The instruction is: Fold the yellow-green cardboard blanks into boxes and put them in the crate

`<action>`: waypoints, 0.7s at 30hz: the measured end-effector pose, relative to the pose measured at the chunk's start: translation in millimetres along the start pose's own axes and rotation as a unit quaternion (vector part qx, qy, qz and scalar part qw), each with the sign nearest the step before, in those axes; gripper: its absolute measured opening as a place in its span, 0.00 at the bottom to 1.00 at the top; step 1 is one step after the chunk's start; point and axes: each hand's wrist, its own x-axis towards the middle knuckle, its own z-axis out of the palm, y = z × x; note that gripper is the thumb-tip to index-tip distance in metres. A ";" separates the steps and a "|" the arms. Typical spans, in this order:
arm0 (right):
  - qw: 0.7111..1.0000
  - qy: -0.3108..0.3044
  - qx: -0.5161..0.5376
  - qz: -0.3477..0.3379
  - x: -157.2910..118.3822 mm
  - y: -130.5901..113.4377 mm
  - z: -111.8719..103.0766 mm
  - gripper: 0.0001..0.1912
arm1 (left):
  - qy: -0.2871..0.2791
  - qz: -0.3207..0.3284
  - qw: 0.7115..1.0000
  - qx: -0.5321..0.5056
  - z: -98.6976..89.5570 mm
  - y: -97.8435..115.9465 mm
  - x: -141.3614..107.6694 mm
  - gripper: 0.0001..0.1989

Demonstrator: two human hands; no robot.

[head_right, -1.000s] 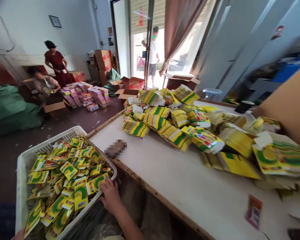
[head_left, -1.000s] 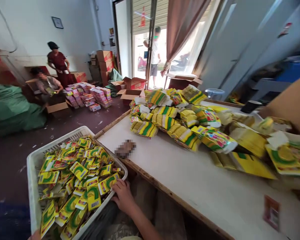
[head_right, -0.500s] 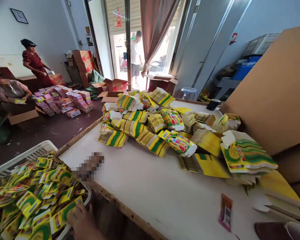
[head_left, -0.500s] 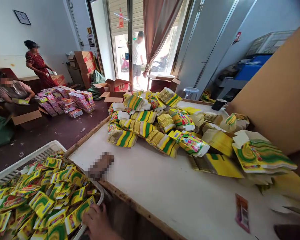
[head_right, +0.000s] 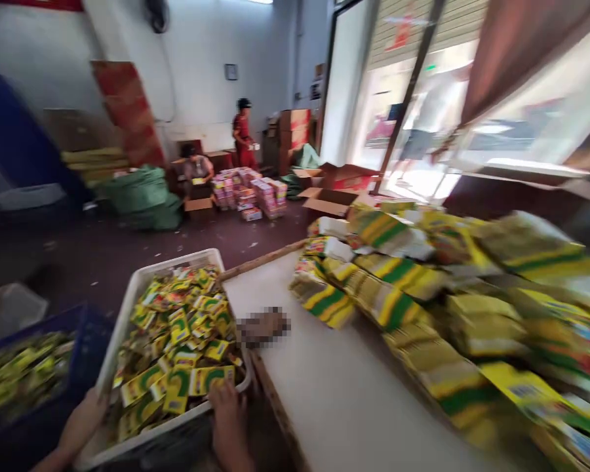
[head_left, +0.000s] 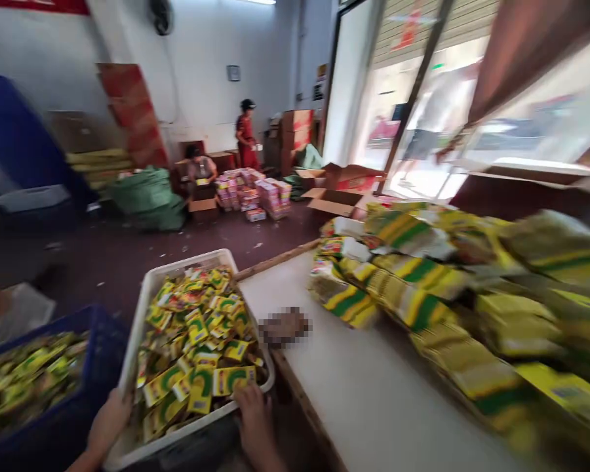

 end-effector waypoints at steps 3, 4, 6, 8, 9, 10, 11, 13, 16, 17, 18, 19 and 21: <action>0.999 -0.023 -0.042 0.008 -6.4 3.6 2.7 0.27 | -0.015 -0.034 0.999 -0.031 2.9 -9.8 4.9 0.12; 0.998 -0.019 -0.064 -0.006 -8.7 6.8 5.8 0.26 | -0.016 -0.038 0.998 -0.043 6.1 -12.5 5.4 0.09; 0.994 0.020 -0.106 -0.031 -13.3 15.3 12.9 0.21 | -0.025 -0.058 0.996 -0.065 15.7 -18.0 5.7 0.09; 0.987 0.054 -0.134 -0.067 -16.6 24.5 18.4 0.16 | -0.036 -0.078 0.993 -0.085 27.9 -24.0 7.1 0.14; 0.983 0.072 -0.145 -0.084 -17.6 28.4 20.0 0.15 | -0.041 -0.086 0.991 -0.091 34.0 -27.0 8.4 0.16; 0.978 0.088 -0.155 -0.104 -18.1 31.4 20.5 0.14 | -0.046 -0.093 0.990 -0.094 39.7 -29.7 9.7 0.17; 0.974 0.103 -0.163 -0.122 -18.4 33.4 20.0 0.14 | -0.049 -0.099 0.989 -0.096 44.6 -32.0 10.9 0.17; 0.965 0.127 -0.175 -0.151 -18.5 34.1 16.9 0.13 | -0.056 -0.109 0.988 -0.099 51.1 -34.6 12.2 0.16; 0.959 0.150 -0.177 -0.165 -18.0 30.0 9.6 0.12 | -0.063 -0.117 0.986 -0.105 53.5 -34.6 10.6 0.13; 0.959 0.153 -0.173 -0.164 -17.7 28.2 7.4 0.12 | -0.065 -0.117 0.985 -0.109 53.0 -34.0 9.5 0.14; 0.960 0.153 -0.167 -0.163 -17.5 26.6 5.6 0.13 | -0.065 -0.117 0.985 -0.112 52.3 -33.3 8.5 0.16; 0.962 0.151 -0.162 -0.159 -17.2 25.3 4.2 0.13 | -0.066 -0.116 0.984 -0.115 51.5 -32.6 7.5 0.18; 0.965 0.149 -0.151 -0.154 -16.9 23.9 2.8 0.13 | -0.067 -0.115 0.984 -0.116 50.0 -31.4 6.1 0.22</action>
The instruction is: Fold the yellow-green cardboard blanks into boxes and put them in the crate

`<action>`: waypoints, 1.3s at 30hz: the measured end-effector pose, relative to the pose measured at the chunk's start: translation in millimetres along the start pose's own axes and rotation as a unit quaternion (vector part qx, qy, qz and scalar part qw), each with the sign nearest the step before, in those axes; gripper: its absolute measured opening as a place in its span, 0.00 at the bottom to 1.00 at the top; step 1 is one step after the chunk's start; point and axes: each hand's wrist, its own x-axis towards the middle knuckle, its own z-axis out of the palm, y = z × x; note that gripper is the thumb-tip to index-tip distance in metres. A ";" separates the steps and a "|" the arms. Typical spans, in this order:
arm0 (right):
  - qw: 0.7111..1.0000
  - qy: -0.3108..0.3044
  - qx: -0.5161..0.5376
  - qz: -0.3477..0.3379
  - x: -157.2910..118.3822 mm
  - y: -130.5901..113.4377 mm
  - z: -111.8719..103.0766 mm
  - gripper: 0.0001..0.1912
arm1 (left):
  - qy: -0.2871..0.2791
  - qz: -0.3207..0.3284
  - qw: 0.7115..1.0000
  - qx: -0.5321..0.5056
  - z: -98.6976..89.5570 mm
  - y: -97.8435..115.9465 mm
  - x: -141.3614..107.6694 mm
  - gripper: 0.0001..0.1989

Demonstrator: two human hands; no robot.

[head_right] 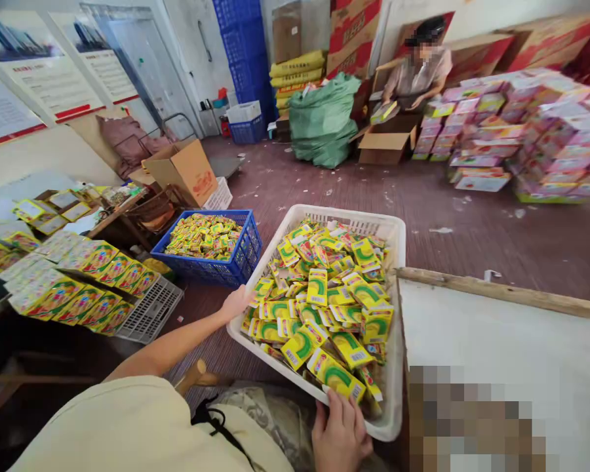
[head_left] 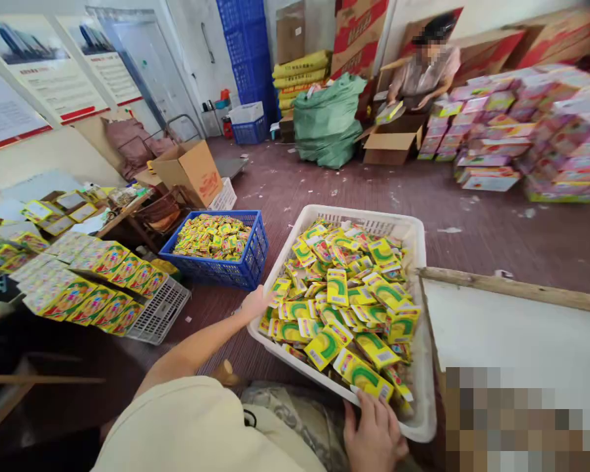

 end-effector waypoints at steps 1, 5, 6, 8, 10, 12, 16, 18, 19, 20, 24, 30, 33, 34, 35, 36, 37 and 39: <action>1.000 -0.001 0.002 0.003 0.0 -0.1 0.0 0.13 | 0.000 0.001 1.000 0.002 -0.4 0.5 -0.5 0.24; 1.000 -0.008 -0.006 0.011 -2.3 -0.2 2.4 0.13 | 0.001 0.007 1.000 0.016 -2.2 1.5 -0.9 0.25; 1.000 -0.012 -0.009 0.014 -2.7 -0.8 3.1 0.13 | 0.003 0.009 1.000 0.020 -2.6 1.4 -0.7 0.22; 0.999 -0.018 -0.017 0.027 -2.3 -3.8 3.9 0.13 | 0.004 0.014 1.000 0.027 -3.5 1.1 0.3 0.16; 0.997 -0.034 -0.034 0.054 1.3 -9.4 3.8 0.12 | 0.005 0.019 0.999 0.035 -4.3 1.1 3.1 0.13; 0.993 -0.062 -0.058 0.085 9.8 -16.5 3.6 0.11 | 0.008 0.026 0.999 0.042 -5.2 2.4 9.3 0.13; 0.978 -0.138 -0.075 0.138 42.4 -27.0 7.3 0.11 | 0.015 0.047 0.998 0.050 -9.7 13.3 36.2 0.15; 0.973 -0.158 -0.078 0.149 63.0 -28.3 10.5 0.12 | 0.019 0.060 0.997 0.052 -13.7 23.6 54.4 0.15; 0.971 -0.164 -0.081 0.151 73.3 -28.0 11.8 0.12 | 0.021 0.067 0.996 0.052 -16.0 29.4 63.6 0.15; 0.970 -0.169 -0.084 0.152 83.0 -27.3 12.9 0.12 | 0.024 0.074 0.996 0.052 -18.3 35.3 72.3 0.15; 0.972 -0.178 -0.090 0.126 113.8 -22.0 15.7 0.13 | 0.032 0.090 0.994 0.046 -25.0 56.2 100.7 0.16; 0.969 -0.196 -0.094 0.119 132.8 -13.2 14.2 0.11 | 0.032 0.094 0.995 0.021 -25.5 68.6 112.9 0.16; 0.965 -0.207 -0.099 0.123 128.3 -12.8 6.3 0.10 | 0.019 0.093 0.995 0.005 -23.8 62.8 102.4 0.15; 0.964 -0.212 -0.099 0.126 124.0 -13.7 2.4 0.10 | 0.013 0.092 0.996 -0.001 -22.8 58.5 96.5 0.15; 0.962 -0.217 -0.099 0.130 118.2 -15.0 -1.9 0.09 | 0.007 0.090 0.996 -0.007 -21.4 53.0 89.6 0.14; 0.961 -0.221 -0.098 0.136 110.9 -16.8 -6.6 0.08 | 0.001 0.087 0.996 -0.014 -19.7 46.4 81.8 0.14; 0.959 -0.224 -0.096 0.142 102.2 -19.0 -11.6 0.08 | -0.005 0.083 0.996 -0.020 -17.8 39.1 73.1 0.13; 0.956 -0.230 -0.092 0.155 82.3 -23.9 -22.3 0.07 | -0.018 0.073 0.997 -0.035 -13.5 23.4 54.6 0.13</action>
